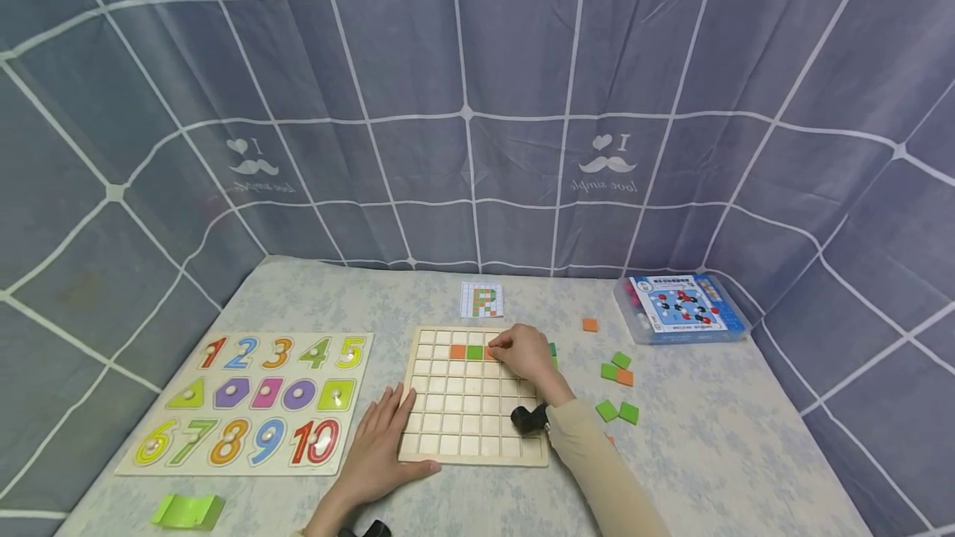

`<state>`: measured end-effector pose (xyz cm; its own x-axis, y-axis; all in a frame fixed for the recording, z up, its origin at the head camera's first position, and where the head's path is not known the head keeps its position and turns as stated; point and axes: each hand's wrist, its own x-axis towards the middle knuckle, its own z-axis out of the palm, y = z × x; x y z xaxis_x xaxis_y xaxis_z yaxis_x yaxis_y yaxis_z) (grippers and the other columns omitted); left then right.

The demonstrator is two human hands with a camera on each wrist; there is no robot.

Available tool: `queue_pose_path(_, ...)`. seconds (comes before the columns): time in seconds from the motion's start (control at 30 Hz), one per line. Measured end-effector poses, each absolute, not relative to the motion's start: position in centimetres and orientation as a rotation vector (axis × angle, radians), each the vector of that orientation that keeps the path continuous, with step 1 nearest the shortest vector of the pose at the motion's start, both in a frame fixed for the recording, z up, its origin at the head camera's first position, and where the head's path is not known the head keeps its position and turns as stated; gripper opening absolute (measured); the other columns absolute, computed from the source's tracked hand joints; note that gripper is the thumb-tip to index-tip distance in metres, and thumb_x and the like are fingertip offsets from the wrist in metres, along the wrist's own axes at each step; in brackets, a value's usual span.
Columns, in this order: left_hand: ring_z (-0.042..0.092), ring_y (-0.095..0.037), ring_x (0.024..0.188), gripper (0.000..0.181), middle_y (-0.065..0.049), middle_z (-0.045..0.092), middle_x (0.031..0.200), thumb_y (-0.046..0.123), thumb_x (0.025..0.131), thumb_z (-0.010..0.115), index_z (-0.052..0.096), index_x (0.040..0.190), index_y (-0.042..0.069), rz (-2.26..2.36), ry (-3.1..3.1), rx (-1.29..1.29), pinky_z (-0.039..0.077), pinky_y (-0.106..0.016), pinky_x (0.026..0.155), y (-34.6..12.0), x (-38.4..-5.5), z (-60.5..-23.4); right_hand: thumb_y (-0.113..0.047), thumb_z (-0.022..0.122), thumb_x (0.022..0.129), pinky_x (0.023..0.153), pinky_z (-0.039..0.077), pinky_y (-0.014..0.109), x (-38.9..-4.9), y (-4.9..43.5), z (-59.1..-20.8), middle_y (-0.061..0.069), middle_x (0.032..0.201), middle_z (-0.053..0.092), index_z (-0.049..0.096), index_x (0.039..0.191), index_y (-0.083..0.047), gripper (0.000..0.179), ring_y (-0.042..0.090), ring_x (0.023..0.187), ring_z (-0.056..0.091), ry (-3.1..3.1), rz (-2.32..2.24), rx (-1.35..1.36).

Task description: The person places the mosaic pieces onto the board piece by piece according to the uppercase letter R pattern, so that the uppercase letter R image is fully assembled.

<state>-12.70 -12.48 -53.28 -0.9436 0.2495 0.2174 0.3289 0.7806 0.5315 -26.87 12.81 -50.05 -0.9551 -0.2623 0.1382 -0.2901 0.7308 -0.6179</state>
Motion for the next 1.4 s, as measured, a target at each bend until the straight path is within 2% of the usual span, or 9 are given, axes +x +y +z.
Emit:
queue_pose_path(0.37,0.019,-0.04,0.138,0.108,-0.024,0.029,0.148,0.065,0.068,0.071,0.034,0.145,-0.001,-0.869,-2.805,-0.487,0.014,-0.052,0.109,-12.3,-12.6,-53.6,-0.022,0.073,0.085,0.065,0.047,0.033,-26.6,13.6,-50.5,-0.005,0.084,0.061,0.077,0.094,-0.015,0.012,0.011,0.073,0.055,-2.856,1.072,0.498)
queue_pose_path(0.6,0.015,-0.038,0.139,0.109,-0.023,0.026,0.15,0.066,0.067,0.071,0.032,0.147,0.001,-0.897,-2.84,-0.47,0.011,-0.052,0.109,-12.2,-12.6,-53.7,-0.021,0.073,0.085,0.061,0.045,0.034,-26.5,15.4,-50.4,-0.003,0.085,0.062,0.075,0.098,-0.01,0.017,0.013,0.069,0.053,-2.765,1.181,0.485)
queue_pose_path(0.77,0.014,-0.039,0.139,0.109,-0.023,0.025,0.15,0.065,0.068,0.071,0.032,0.147,0.0,-0.902,-2.852,-0.466,0.011,-0.053,0.109,-12.3,-12.7,-53.4,-0.02,0.073,0.084,0.062,0.046,0.034,-26.4,17.1,-49.8,0.0,0.087,0.065,0.075,0.096,-0.009,0.016,0.015,0.071,0.054,-2.723,1.149,0.463)
queue_pose_path(1.1,0.013,-0.037,0.14,0.11,-0.023,0.025,0.15,0.068,0.069,0.068,0.031,0.148,0.001,-0.87,-2.883,-0.454,0.01,-0.052,0.111,-12.6,-12.9,-53.2,-0.023,0.073,0.085,0.071,0.047,0.04,-26.3,20.0,-49.1,0.007,0.098,0.067,0.074,0.1,-0.008,0.021,0.024,0.086,0.057,-2.772,1.116,0.292)
queue_pose_path(1.4,0.015,-0.037,0.14,0.109,-0.023,0.027,0.15,0.065,0.068,0.07,0.032,0.147,0.001,-0.852,-2.869,-0.465,0.011,-0.051,0.11,-12.6,-12.9,-53.3,-0.02,0.073,0.085,0.072,0.047,0.042,-26.1,21.6,-49.3,0.009,0.097,0.067,0.074,0.099,-0.006,0.02,0.027,0.088,0.056,-2.82,1.094,0.279)
